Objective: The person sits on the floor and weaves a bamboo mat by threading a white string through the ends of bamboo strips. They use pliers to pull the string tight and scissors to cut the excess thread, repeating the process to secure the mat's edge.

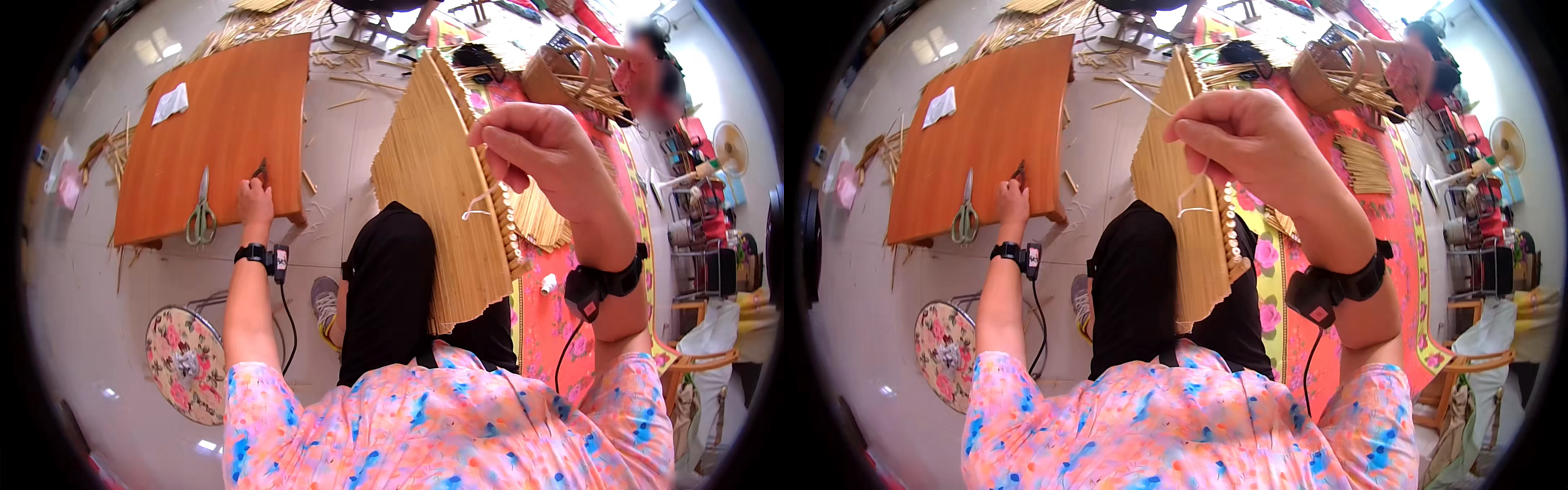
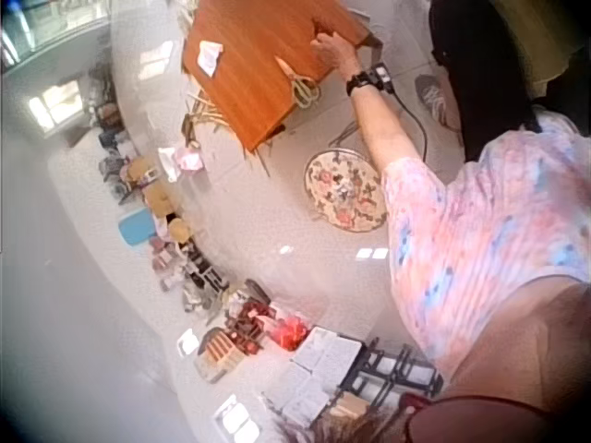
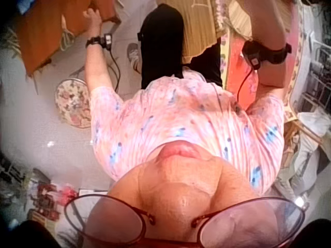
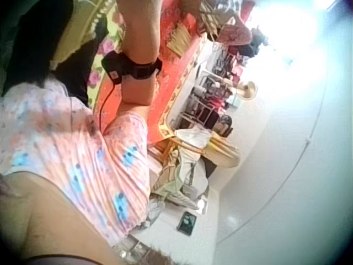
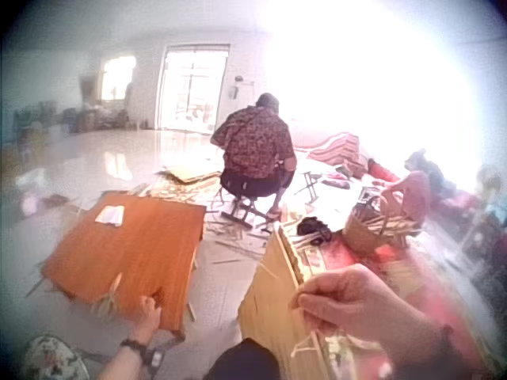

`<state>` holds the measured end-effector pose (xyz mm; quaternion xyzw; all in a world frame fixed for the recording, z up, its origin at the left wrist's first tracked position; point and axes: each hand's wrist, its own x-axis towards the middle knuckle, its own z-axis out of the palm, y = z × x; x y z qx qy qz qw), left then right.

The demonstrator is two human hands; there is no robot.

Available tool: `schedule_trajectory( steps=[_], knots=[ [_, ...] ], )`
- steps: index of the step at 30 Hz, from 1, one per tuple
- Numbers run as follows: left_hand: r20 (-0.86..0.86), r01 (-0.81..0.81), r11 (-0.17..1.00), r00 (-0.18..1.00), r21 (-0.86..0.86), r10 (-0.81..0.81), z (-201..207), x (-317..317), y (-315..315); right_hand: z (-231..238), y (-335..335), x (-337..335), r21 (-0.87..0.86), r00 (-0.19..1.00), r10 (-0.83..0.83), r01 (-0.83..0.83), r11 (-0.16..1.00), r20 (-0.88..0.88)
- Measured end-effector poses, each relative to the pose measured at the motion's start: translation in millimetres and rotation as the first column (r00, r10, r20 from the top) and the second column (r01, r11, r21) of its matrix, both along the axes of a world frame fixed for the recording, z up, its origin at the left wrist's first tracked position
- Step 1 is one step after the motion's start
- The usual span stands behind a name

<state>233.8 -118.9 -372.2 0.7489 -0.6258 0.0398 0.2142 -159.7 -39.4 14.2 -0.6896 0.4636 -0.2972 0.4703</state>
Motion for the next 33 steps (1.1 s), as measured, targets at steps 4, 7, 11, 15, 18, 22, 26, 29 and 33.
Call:
schedule_trajectory(
  steps=[4, 7, 11, 15, 18, 22, 26, 29, 33],
  knots=[
    [0.049, -0.050, 0.999, 0.998, 0.020, 0.049, 46.9, -32.3, 0.6, -0.7, 0.8, 2.3, 0.038, 1.000, 0.003, -0.003, 0.999, 0.006],
    [-0.265, 0.191, 0.952, 0.930, -0.238, -0.253, 65.9, -46.8, -17.0, -3.7, -0.4, 10.5, 0.077, 0.998, 0.050, -0.053, 0.996, 0.040],
    [-0.814, 0.467, 0.719, -0.002, -0.515, -0.581, 256.1, -164.3, 54.3, -7.4, -0.9, 13.4, 0.044, 0.995, 0.078, -0.075, 0.996, -0.055],
    [-0.623, 0.394, 0.511, -0.247, -0.764, -0.742, 297.0, -196.6, 84.5, -1.8, 1.6, 30.0, 0.016, 0.986, 0.153, -0.152, 0.988, -0.062],
    [-0.665, 0.300, 0.598, -0.233, -0.743, -0.709, 299.9, -195.0, 90.6, -9.7, 8.2, 20.8, -0.160, 0.998, -0.005, -0.004, 0.987, -0.056],
    [-0.770, 0.287, 0.754, 0.079, -0.590, -0.633, 298.8, -171.4, 99.9, -18.7, 23.2, -34.0, -0.267, 0.973, -0.213, 0.228, 0.936, 0.085],
    [-0.745, 0.572, 0.732, 0.287, -0.370, -0.602, 289.6, -194.2, 117.7, -68.6, 47.8, -75.9, 0.087, 0.925, -0.367, 0.360, 0.929, 0.099],
    [-0.735, 0.650, 0.691, 0.292, -0.317, -0.612, 272.3, -228.0, 123.0, -97.7, 74.9, -64.2, 0.343, 0.928, -0.358, 0.305, 0.889, 0.104],
    [-0.673, 0.635, 0.711, 0.387, -0.301, -0.630, 265.1, -253.9, 125.7, -114.4, 87.0, -50.0, 0.381, 0.884, -0.357, 0.232, 0.895, 0.301]
  ],
)
